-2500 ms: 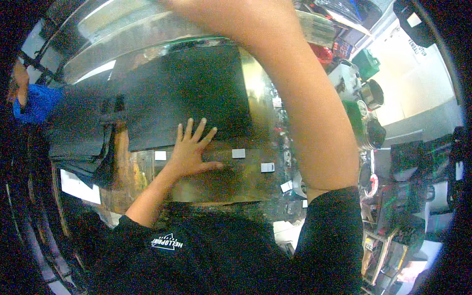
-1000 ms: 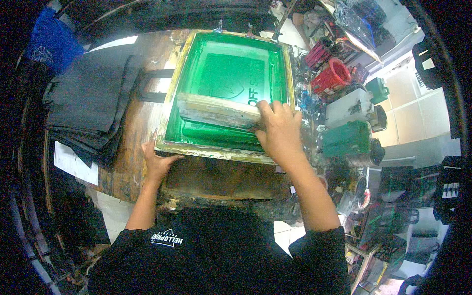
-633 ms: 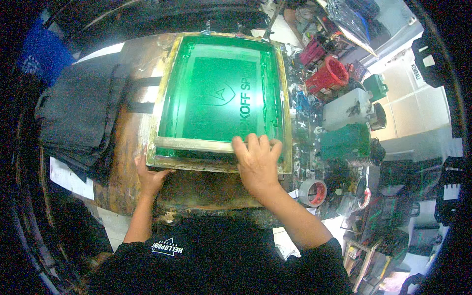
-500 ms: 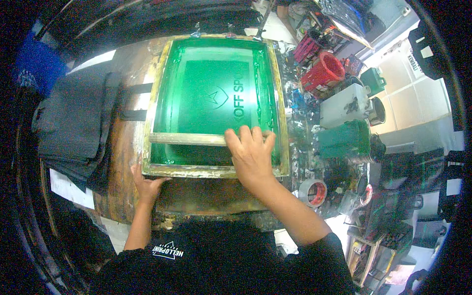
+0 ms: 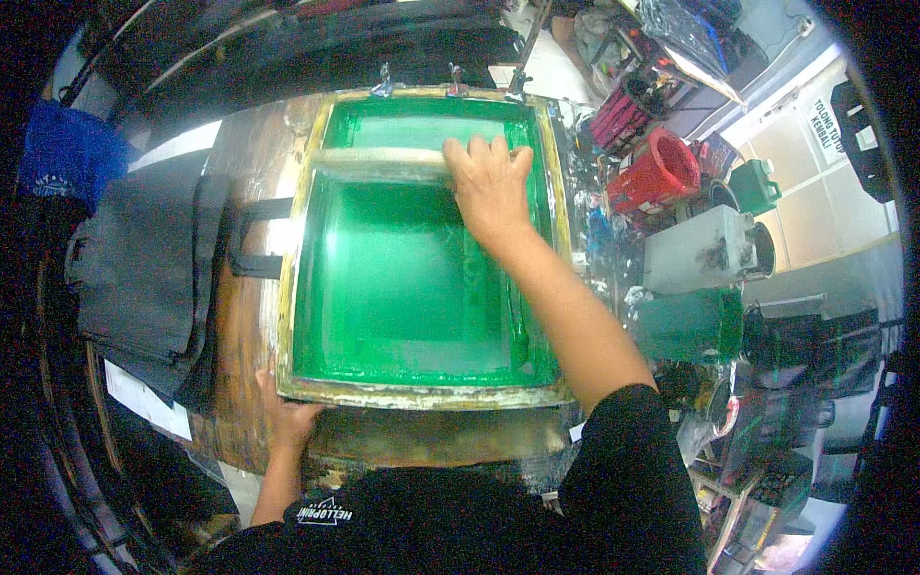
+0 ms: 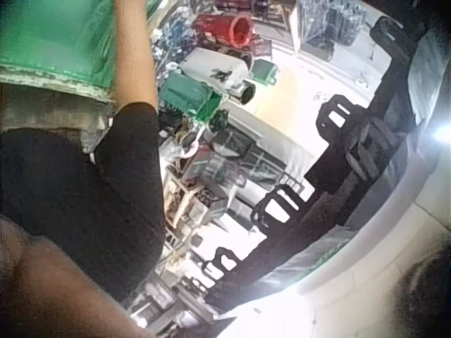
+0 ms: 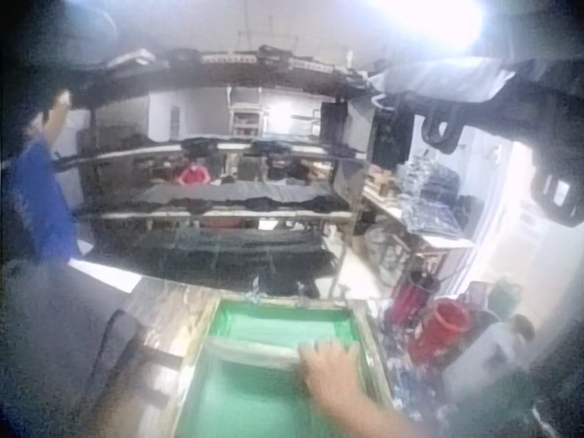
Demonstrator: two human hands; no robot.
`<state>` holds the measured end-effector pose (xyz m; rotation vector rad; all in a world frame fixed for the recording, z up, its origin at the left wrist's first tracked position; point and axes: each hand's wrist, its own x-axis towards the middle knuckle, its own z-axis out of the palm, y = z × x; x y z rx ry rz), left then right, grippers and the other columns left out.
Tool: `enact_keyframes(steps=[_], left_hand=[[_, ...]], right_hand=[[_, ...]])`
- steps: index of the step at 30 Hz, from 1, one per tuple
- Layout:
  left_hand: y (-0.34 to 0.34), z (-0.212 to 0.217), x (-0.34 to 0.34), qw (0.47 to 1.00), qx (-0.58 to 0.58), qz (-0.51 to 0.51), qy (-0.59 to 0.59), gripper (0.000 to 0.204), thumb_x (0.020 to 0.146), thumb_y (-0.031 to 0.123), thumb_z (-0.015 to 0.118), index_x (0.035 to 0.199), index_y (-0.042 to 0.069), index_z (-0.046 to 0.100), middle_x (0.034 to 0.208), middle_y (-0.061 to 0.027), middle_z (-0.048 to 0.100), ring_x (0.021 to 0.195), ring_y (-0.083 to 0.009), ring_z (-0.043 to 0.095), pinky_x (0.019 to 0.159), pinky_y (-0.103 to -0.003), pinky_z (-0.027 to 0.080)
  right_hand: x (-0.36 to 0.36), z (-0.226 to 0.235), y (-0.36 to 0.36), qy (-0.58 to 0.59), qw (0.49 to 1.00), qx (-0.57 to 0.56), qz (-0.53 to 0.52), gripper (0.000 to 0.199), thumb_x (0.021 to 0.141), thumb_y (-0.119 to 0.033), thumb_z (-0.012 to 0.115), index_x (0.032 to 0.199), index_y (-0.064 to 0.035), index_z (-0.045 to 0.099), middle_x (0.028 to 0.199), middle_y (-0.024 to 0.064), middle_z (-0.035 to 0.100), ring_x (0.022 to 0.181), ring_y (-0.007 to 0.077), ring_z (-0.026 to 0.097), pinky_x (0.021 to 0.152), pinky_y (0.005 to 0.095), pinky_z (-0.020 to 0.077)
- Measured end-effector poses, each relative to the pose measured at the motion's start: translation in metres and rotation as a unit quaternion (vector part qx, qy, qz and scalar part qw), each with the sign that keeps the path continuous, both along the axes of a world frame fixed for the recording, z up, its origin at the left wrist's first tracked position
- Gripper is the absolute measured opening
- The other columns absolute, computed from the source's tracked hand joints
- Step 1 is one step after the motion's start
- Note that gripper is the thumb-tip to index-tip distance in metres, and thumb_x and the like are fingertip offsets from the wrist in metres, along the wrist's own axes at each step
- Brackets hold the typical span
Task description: The person performs screen printing on black tote bags using a squeegee and green ink. They repeatedly place a bag on a table, pull ink across a screen to print a logo, and hand the finished bag to a colleague.
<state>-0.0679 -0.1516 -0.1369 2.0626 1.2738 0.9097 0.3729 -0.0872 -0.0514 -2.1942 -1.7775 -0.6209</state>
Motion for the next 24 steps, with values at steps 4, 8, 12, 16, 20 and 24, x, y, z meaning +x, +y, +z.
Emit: enact_keyframes(steps=[4,8,12,16,20,24], left_hand=[[0.001,-0.003,0.0,1.0,0.028,0.008,0.011,0.115,0.05,0.063,0.098,0.137,-0.001,0.059,0.123,-0.0151,0.067,0.109,-0.0365,0.054,0.097,-0.051,0.043],[0.004,0.002,-0.006,0.989,0.089,0.008,0.117,0.115,0.049,0.069,0.095,0.134,-0.001,0.062,0.127,-0.0159,0.061,0.114,-0.037,0.052,0.102,-0.053,0.037],[0.008,0.031,0.0,0.971,0.081,0.004,0.226,0.117,0.049,0.075,0.092,0.133,-0.002,0.065,0.13,-0.0173,0.054,0.12,-0.0369,0.049,0.105,-0.054,0.033],[0.052,0.071,0.018,0.967,0.144,-0.037,0.208,0.118,0.057,0.084,0.082,0.139,0.001,0.064,0.129,-0.0188,0.055,0.121,-0.0373,0.049,0.107,-0.054,0.032],[0.14,0.109,0.091,0.953,0.259,-0.118,0.105,0.103,0.072,0.078,0.078,0.142,0.004,0.063,0.13,-0.021,0.059,0.126,-0.0399,0.052,0.111,-0.055,0.035],[0.24,0.129,0.215,0.92,0.35,-0.147,0.094,0.09,0.079,0.068,0.079,0.142,0.005,0.063,0.132,-0.0221,0.059,0.126,-0.0403,0.054,0.108,-0.053,0.041]], right_hand=[[0.043,-0.002,0.055,-0.019,0.999,-0.018,-0.024,0.056,0.077,-0.025,0.088,0.124,-0.0183,0.057,0.112,0.0057,0.064,0.11,0.029,0.061,0.089,0.0536,0.0413],[0.074,0.021,0.091,0.007,0.994,-0.113,0.006,0.068,0.08,-0.033,0.088,0.135,-0.0191,0.052,0.119,0.008,0.067,0.114,0.0328,0.065,0.09,0.0631,0.0484],[0.087,0.041,0.104,0.029,0.987,-0.158,0.018,0.068,0.082,-0.032,0.085,0.14,-0.02,0.053,0.12,0.0092,0.066,0.117,0.0323,0.064,0.093,0.0636,0.05],[0.08,0.041,0.092,-0.002,0.997,-0.078,0.022,0.062,0.083,-0.026,0.083,0.138,-0.0206,0.055,0.118,0.0078,0.066,0.115,0.0314,0.064,0.093,0.0622,0.0475],[0.076,0.022,0.089,-0.026,1.0,-0.006,-0.006,0.049,0.084,-0.017,0.077,0.131,-0.0211,0.06,0.113,0.0058,0.066,0.109,0.029,0.064,0.092,0.0586,0.045],[0.081,-0.007,0.095,-0.056,0.998,0.03,0.007,0.043,0.085,-0.012,0.072,0.126,-0.02,0.063,0.107,0.0046,0.067,0.103,0.027,0.065,0.087,0.0534,0.045]])
